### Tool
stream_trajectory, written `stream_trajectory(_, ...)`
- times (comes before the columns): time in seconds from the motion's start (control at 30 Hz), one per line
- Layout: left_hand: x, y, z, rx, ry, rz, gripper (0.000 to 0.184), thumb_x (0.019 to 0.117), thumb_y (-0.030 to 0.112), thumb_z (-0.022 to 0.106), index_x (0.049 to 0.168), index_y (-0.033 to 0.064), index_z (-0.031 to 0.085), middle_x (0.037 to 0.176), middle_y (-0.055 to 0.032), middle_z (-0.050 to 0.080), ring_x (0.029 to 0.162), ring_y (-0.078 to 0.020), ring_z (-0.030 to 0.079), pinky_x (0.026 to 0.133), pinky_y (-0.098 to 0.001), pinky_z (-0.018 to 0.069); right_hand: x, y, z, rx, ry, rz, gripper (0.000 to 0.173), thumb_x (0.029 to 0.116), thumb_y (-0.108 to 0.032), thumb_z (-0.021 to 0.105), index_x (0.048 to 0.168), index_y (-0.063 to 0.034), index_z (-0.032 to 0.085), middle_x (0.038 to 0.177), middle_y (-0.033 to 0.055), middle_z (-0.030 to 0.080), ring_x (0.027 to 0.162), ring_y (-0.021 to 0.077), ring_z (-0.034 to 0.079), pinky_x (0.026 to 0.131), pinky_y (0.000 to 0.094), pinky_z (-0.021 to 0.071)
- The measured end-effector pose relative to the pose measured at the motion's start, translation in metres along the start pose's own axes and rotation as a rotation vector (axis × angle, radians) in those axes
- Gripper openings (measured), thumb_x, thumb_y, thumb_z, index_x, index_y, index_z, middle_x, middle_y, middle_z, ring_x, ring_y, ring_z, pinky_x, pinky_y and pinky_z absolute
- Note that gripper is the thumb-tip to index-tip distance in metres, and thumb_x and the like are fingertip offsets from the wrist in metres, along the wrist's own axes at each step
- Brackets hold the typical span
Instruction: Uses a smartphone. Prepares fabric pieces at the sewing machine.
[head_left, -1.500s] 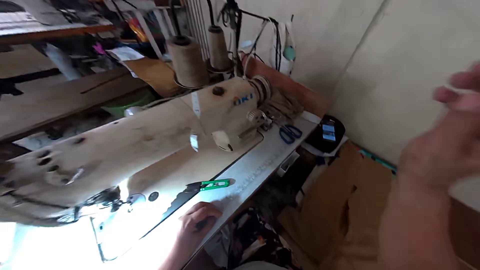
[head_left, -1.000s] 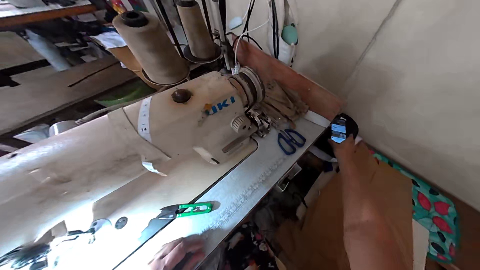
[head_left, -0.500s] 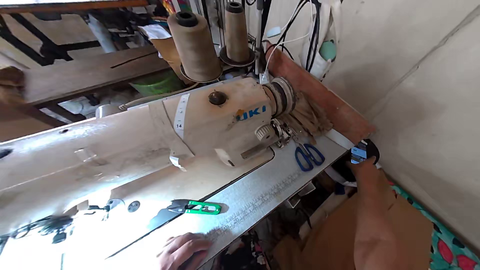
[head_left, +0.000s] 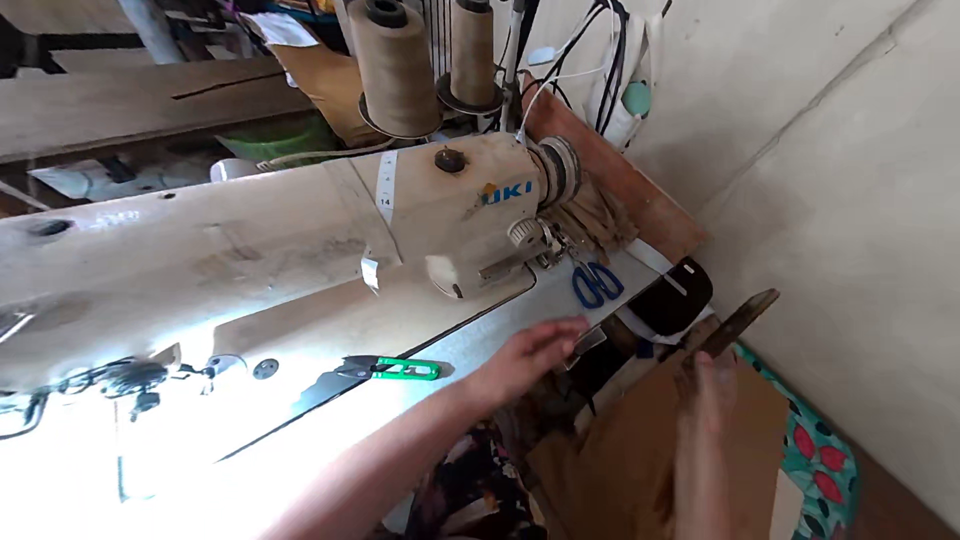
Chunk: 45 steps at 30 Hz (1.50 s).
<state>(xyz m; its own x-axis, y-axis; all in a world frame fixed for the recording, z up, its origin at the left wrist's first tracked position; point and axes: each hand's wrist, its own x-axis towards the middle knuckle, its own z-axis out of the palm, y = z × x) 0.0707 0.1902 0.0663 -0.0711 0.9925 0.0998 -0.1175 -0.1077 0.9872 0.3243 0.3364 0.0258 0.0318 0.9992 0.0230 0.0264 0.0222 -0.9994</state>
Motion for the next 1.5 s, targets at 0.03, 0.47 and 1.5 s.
stream_trajectory(0.03,0.014,-0.007,0.002,-0.104,-0.02,-0.069,0.05,0.1072,0.033,0.048,0.148,0.0047,0.051,0.153,-0.01,0.052,0.138,-0.0221,0.053,0.115,-0.0435,0.0456,-0.022,-0.004,0.008,0.028,-0.022,-0.013,0.074,0.0994,-0.026,0.059,0.159,-0.0032,0.024,0.138,0.0149,0.056,0.109,0.0159,0.063,0.087,0.0341,0.0574)
stream_trajectory(0.47,0.006,-0.026,-0.008,-0.416,-0.087,-0.102,0.054,0.1101,0.043,0.026,0.154,0.0136,0.036,0.128,-0.0076,0.066,0.114,-0.0161,0.066,0.1,-0.0383,0.0543,-0.133,-0.002,0.109,-0.272,-0.285,-0.144,0.123,0.0705,-0.035,0.09,0.161,0.002,0.015,0.15,0.0271,0.044,0.133,0.0256,0.053,0.107,0.0367,0.0497)
stream_trajectory(1.5,0.0,-0.028,-0.013,-0.512,0.064,-0.099,0.046,0.091,0.016,0.042,0.137,0.0182,0.05,0.108,-0.004,0.071,0.089,-0.0124,0.071,0.076,-0.0345,0.0608,-0.133,-0.001,0.113,-0.219,-0.432,-0.253,0.115,0.0804,-0.024,0.083,0.165,-0.0073,0.006,0.158,0.0236,0.034,0.139,0.0185,0.049,0.111,0.0307,0.0466)
